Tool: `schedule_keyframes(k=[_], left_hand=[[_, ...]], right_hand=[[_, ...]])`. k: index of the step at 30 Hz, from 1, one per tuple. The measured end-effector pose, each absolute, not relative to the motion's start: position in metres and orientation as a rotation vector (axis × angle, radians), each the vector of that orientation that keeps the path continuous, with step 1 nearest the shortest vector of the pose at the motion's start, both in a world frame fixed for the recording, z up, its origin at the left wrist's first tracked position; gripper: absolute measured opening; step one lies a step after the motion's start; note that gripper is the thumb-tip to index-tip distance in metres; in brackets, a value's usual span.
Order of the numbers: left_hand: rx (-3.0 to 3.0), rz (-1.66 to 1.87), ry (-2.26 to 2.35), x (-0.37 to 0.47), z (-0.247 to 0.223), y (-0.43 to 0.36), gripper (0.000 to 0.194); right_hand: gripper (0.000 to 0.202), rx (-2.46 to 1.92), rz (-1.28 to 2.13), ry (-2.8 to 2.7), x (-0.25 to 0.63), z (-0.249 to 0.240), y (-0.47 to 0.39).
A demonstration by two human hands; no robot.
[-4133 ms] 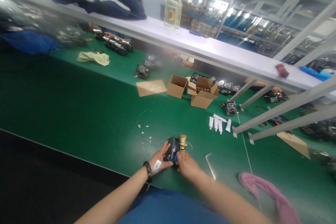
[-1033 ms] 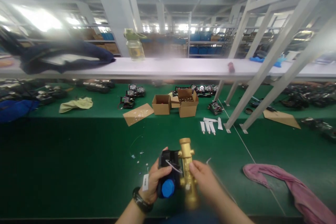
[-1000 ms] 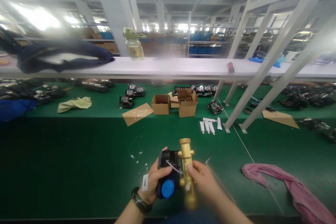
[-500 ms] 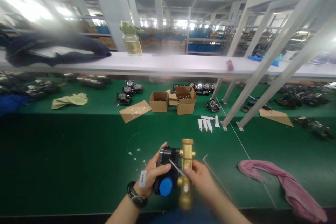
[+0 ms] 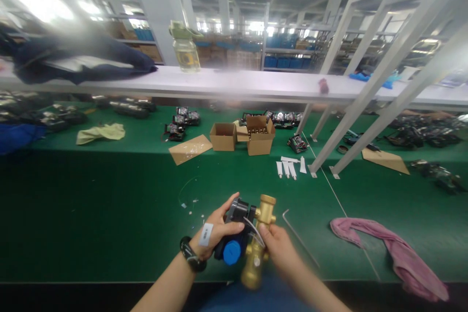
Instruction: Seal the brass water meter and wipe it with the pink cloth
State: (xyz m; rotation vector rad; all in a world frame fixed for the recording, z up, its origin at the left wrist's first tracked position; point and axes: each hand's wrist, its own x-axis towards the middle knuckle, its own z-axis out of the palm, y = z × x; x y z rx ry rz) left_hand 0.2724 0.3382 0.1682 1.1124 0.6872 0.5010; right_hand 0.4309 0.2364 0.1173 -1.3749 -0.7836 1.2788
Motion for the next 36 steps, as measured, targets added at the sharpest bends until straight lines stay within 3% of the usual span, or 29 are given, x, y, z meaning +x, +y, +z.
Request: schedule_keyframes(k=[4, 8, 14, 21, 24, 31, 36], left_hand=[[1.009, 0.481, 0.726, 0.272, 0.162, 0.339, 0.07], [1.014, 0.448, 0.734, 0.273, 0.161, 0.338, 0.071], [1.03, 0.438, 0.681, 0.284, 0.166, 0.326, 0.049], [0.943, 0.507, 0.871, 0.293, 0.149, 0.318, 0.088], [0.898, 0.511, 0.867, 0.295, 0.147, 0.315, 0.095], [0.923, 0.664, 0.872, 0.299, 0.153, 0.312, 0.055], [0.969, 0.744, 1.018, 0.293, 0.14, 0.317, 0.053]], right_hand=[[0.05, -1.343, 1.289, -0.711, 0.43, 0.114, 0.233], [0.051, -1.281, 1.323, -0.677, 0.431, 0.118, 0.23], [0.054, -1.198, 1.378, -0.564, 0.431, 0.127, 0.227], [0.057, -1.203, 1.428, -0.538, 0.434, 0.119, 0.221], [0.056, -1.201, 1.428, -0.569, 0.437, 0.117, 0.221], [0.039, -1.356, 1.282, -0.686, 0.464, 0.1, 0.225], [0.027, -1.542, 0.851, -1.044, 0.479, 0.124, 0.218]])
